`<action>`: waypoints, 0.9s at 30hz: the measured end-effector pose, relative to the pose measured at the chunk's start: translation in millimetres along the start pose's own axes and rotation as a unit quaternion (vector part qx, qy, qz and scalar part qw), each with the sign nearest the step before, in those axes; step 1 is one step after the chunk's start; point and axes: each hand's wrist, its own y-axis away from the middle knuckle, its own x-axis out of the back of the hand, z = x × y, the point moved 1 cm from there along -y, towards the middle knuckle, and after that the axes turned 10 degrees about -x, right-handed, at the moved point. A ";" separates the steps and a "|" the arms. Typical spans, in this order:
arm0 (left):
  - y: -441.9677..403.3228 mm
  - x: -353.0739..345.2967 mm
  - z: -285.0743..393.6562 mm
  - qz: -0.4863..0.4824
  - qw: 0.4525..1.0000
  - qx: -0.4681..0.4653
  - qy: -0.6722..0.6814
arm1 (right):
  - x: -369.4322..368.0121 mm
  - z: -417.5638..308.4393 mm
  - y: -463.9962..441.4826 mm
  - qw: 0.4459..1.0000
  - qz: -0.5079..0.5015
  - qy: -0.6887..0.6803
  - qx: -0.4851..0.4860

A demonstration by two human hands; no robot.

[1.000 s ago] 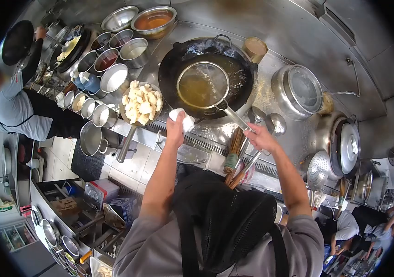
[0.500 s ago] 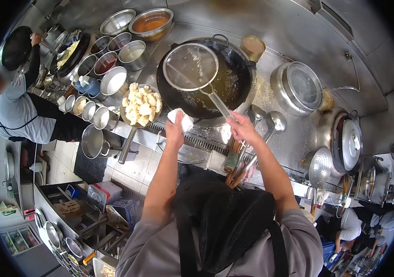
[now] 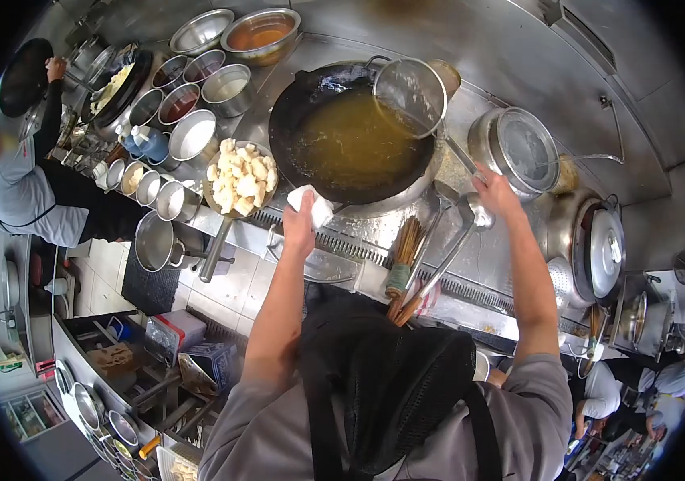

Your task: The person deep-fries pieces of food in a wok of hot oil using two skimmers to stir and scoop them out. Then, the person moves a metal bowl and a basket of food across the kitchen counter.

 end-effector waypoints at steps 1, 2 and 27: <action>0.3 0.2 0.5 -0.003 1.000 0.000 -0.001 | -8.8 22.7 -2.9 0.999 0.008 -0.017 0.039; 0.7 -0.4 2.0 -0.006 1.000 0.001 -0.001 | -14.2 34.2 -3.6 0.996 0.016 -0.033 0.078; 6.1 -2.7 0.9 -0.001 1.000 0.011 0.010 | -78.8 -132.7 96.3 0.796 -0.362 -0.461 -0.148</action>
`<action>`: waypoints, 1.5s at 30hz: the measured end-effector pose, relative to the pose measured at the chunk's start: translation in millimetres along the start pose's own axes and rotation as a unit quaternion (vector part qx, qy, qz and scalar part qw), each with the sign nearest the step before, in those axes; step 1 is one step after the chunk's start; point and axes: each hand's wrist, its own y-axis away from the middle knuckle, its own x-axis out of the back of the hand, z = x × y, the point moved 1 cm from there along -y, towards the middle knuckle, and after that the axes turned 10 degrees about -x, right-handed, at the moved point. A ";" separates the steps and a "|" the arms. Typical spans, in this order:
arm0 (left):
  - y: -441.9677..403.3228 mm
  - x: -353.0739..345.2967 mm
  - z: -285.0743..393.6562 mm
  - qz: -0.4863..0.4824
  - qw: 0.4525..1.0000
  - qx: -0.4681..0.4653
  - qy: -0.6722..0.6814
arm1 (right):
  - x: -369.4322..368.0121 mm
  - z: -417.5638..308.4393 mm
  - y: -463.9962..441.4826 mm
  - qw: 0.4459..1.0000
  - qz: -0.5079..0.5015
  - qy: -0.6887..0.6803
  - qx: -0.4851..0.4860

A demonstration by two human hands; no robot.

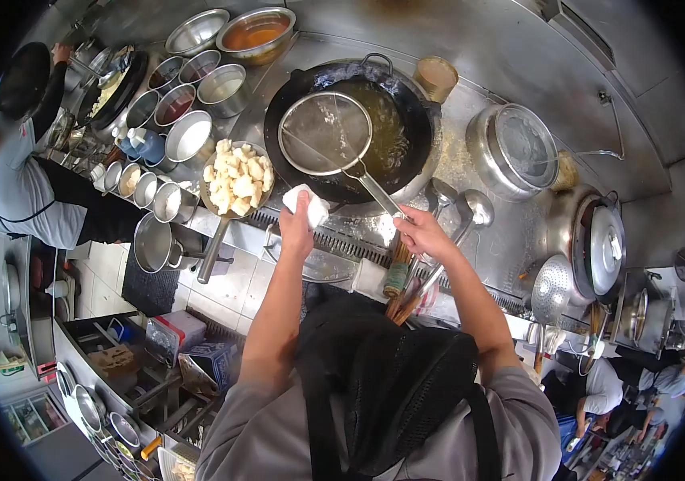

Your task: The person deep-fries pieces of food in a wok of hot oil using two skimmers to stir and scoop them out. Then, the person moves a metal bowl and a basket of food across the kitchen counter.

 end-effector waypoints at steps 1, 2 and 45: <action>1.1 -1.8 1.7 0.002 1.000 0.003 -0.002 | -1.3 -1.3 -6.1 1.000 0.012 -0.003 0.013; 2.2 -2.9 3.8 0.004 1.000 0.005 -0.005 | -1.7 -0.9 -15.2 0.999 0.024 -0.007 0.025; 3.5 -2.9 11.4 -0.022 1.000 0.011 -0.004 | -12.7 -4.2 -15.6 0.997 0.005 -0.073 0.017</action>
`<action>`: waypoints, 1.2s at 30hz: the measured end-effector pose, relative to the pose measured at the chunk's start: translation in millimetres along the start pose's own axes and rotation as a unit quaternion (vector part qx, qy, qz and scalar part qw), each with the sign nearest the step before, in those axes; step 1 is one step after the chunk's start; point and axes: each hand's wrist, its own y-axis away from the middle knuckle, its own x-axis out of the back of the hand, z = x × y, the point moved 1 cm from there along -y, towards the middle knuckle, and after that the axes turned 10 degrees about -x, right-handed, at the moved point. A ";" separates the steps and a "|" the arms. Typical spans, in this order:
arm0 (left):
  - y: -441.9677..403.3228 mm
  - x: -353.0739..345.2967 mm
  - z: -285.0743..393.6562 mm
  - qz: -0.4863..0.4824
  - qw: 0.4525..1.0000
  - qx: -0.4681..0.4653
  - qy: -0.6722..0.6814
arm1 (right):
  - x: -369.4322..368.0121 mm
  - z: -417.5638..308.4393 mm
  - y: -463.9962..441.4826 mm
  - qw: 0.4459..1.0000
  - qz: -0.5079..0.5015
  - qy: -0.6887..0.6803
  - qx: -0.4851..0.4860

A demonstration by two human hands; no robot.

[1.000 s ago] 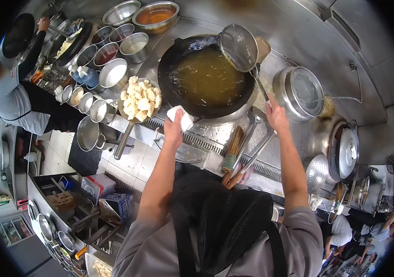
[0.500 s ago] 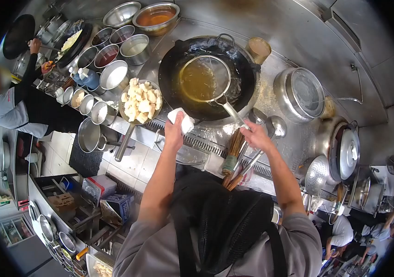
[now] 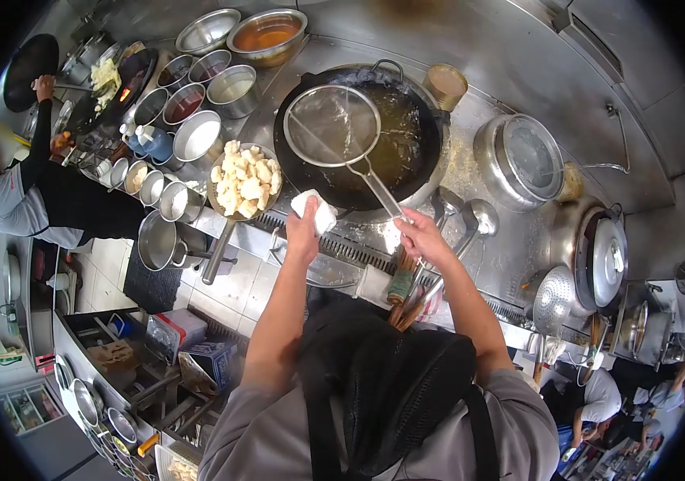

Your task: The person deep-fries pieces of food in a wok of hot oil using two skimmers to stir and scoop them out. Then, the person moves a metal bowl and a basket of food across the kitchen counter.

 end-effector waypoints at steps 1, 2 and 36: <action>-1.4 1.5 -2.1 0.000 1.000 -0.001 0.001 | 6.5 -1.0 -7.2 0.999 0.028 0.023 0.020; -2.7 3.4 -4.8 0.006 1.000 0.002 0.000 | 15.1 -0.4 -16.0 0.997 0.055 0.046 0.039; 0.6 -0.6 1.6 -0.004 1.000 0.013 0.009 | 14.8 16.8 46.7 0.997 -0.009 0.073 -0.032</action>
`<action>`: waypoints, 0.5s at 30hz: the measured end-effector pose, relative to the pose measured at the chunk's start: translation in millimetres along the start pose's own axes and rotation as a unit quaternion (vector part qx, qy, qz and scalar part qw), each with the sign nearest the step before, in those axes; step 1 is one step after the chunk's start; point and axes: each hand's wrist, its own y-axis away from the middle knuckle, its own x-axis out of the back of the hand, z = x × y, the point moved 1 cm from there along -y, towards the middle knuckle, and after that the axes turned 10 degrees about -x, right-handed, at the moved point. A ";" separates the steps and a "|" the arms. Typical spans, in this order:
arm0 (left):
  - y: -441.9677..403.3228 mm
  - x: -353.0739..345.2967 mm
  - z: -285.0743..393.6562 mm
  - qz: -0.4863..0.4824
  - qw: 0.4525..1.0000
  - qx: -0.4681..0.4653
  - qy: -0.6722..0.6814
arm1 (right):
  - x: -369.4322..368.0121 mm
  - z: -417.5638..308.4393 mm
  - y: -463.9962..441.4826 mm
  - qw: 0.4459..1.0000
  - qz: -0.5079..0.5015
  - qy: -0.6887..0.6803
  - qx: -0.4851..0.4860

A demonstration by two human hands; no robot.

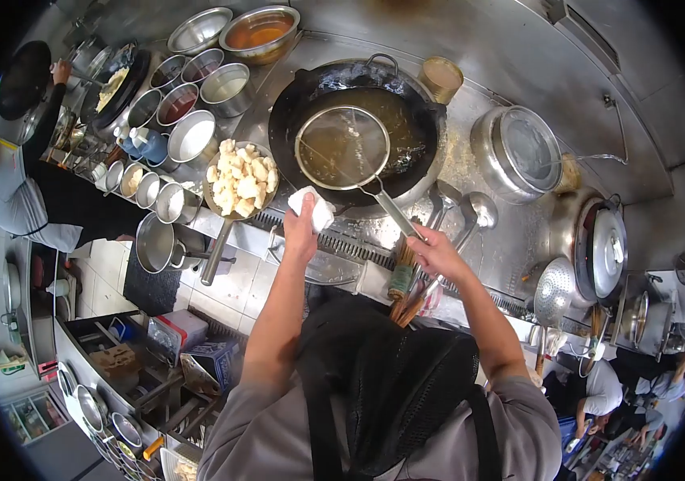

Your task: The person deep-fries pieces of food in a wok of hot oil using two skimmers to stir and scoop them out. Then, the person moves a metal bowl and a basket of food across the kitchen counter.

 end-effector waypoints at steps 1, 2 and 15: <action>0.3 -0.3 0.4 0.001 1.000 -0.001 0.000 | -6.1 3.1 -7.6 1.000 0.012 -0.005 -0.003; 0.4 0.0 0.2 -0.002 1.000 -0.002 0.001 | -10.3 5.6 -13.6 1.000 0.003 -0.020 0.002; -14.9 7.1 2.1 -0.012 0.997 0.073 -0.026 | -32.9 -1.2 -22.3 0.989 0.005 -0.141 0.046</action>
